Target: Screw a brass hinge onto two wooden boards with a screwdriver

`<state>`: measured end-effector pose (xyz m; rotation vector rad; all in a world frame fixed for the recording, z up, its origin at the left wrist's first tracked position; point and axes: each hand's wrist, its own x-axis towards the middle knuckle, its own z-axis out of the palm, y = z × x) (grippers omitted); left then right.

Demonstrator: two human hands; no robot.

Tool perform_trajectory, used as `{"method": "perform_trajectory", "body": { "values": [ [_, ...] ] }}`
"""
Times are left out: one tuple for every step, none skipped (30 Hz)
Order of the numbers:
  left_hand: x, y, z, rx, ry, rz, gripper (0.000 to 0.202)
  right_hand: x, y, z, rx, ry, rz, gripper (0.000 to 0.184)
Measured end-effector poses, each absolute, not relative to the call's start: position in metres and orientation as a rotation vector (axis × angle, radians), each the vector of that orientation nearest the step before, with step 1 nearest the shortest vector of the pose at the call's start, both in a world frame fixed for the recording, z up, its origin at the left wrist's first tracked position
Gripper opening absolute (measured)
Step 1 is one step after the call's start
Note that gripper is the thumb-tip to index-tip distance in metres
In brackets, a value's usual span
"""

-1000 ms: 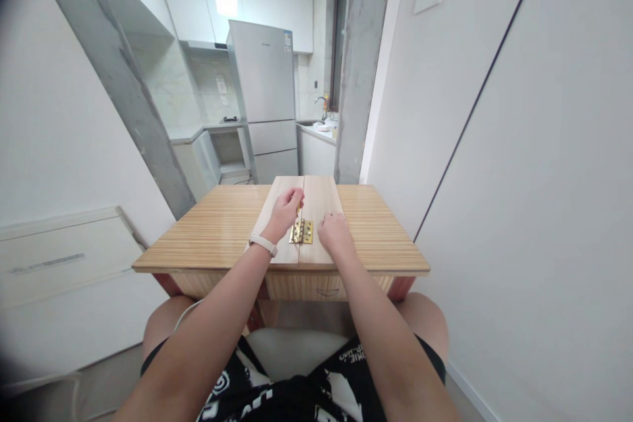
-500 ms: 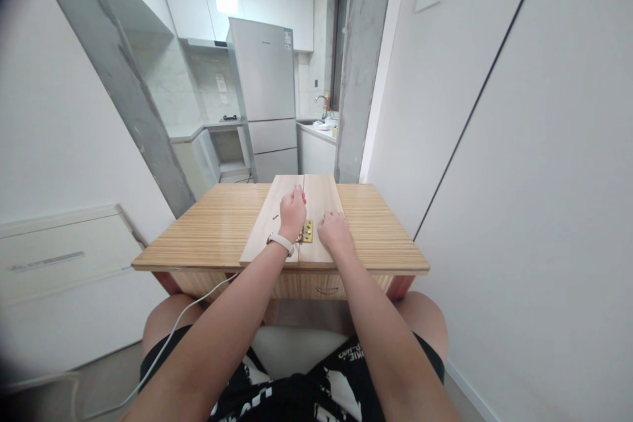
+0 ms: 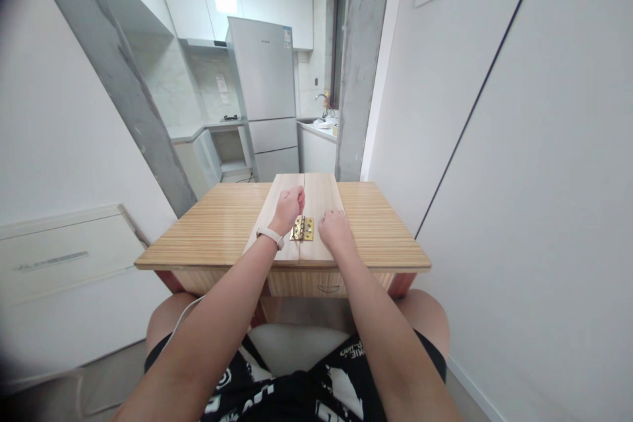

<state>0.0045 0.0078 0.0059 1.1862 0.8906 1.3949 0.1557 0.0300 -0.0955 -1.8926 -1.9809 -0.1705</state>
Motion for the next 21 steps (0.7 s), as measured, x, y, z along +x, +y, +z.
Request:
{"method": "perform_trajectory", "body": {
  "values": [
    [0.003,0.008,0.006,1.201,0.885,1.408,0.043,0.156,0.030,-0.096,-1.889,-1.981,-0.172,0.034],
    [0.001,0.008,0.005,1.224,0.879,1.416,0.042,0.156,0.030,-0.096,-1.887,-1.982,-0.171,0.034],
    [-0.001,0.008,0.005,1.249,0.866,1.409,0.042,0.156,0.030,-0.097,-1.889,-1.983,-0.166,0.034],
    [-0.003,0.008,0.005,1.266,0.846,1.379,0.041,0.156,0.031,-0.097,-1.892,-1.983,-0.161,0.035],
    [-0.005,0.009,0.006,1.282,0.825,1.346,0.041,0.156,0.031,-0.098,-1.893,-1.984,-0.156,0.035],
    [-0.007,0.010,0.006,1.296,0.809,1.319,0.042,0.157,0.032,-0.099,-1.892,-1.986,-0.154,0.035],
    [-0.009,0.011,0.006,1.305,0.800,1.303,0.042,0.157,0.032,-0.099,-1.889,-1.986,-0.156,0.034],
    [-0.010,0.012,0.006,1.308,0.798,1.299,0.043,0.158,0.033,-0.100,-1.884,-1.984,-0.163,0.034],
    [-0.011,0.012,0.006,1.309,0.798,1.307,0.045,0.158,0.033,-0.101,-1.879,-1.983,-0.172,0.033],
    [-0.011,0.012,0.006,1.312,0.796,1.320,0.046,0.158,0.033,-0.101,-1.873,-1.983,-0.181,0.032],
    [-0.011,0.011,0.006,1.320,0.787,1.334,0.046,0.158,0.033,-0.101,-1.869,-1.981,-0.188,0.032],
    [-0.010,0.010,0.005,1.334,0.776,1.347,0.045,0.159,0.033,-0.102,-1.867,-1.981,-0.193,0.031],
    [-0.008,0.009,0.004,1.352,0.768,1.362,0.044,0.159,0.033,-0.102,-1.865,-1.981,-0.195,0.031],
    [-0.007,0.007,0.002,1.378,0.770,1.383,0.042,0.159,0.033,-0.102,-1.862,-1.982,-0.197,0.030],
    [-0.005,0.006,0.001,1.408,0.786,1.417,0.040,0.159,0.033,-0.101,-1.860,-1.983,-0.201,0.030],
    [-0.004,0.004,-0.001,1.447,0.811,1.455,0.039,0.159,0.033,-0.101,-1.857,-1.981,-0.206,0.030],
    [-0.003,0.004,-0.004,1.490,0.844,1.500,0.038,0.159,0.032,-0.100,-1.855,-1.981,-0.208,0.029],
    [-0.002,0.003,-0.007,1.525,0.883,1.547,0.037,0.158,0.032,-0.100,-1.855,-1.980,-0.208,0.030],
    [-0.001,0.003,-0.009,1.547,0.923,1.591,0.036,0.158,0.032,-0.099,-1.855,-1.979,-0.204,0.030],
    [0.000,0.004,-0.012,1.548,0.966,1.632,0.035,0.158,0.032,-0.099,-1.858,-1.979,-0.195,0.030],
    [0.001,0.005,-0.015,1.529,1.016,1.670,0.035,0.157,0.032,-0.098,-1.862,-1.980,-0.185,0.030]
  ]
}}
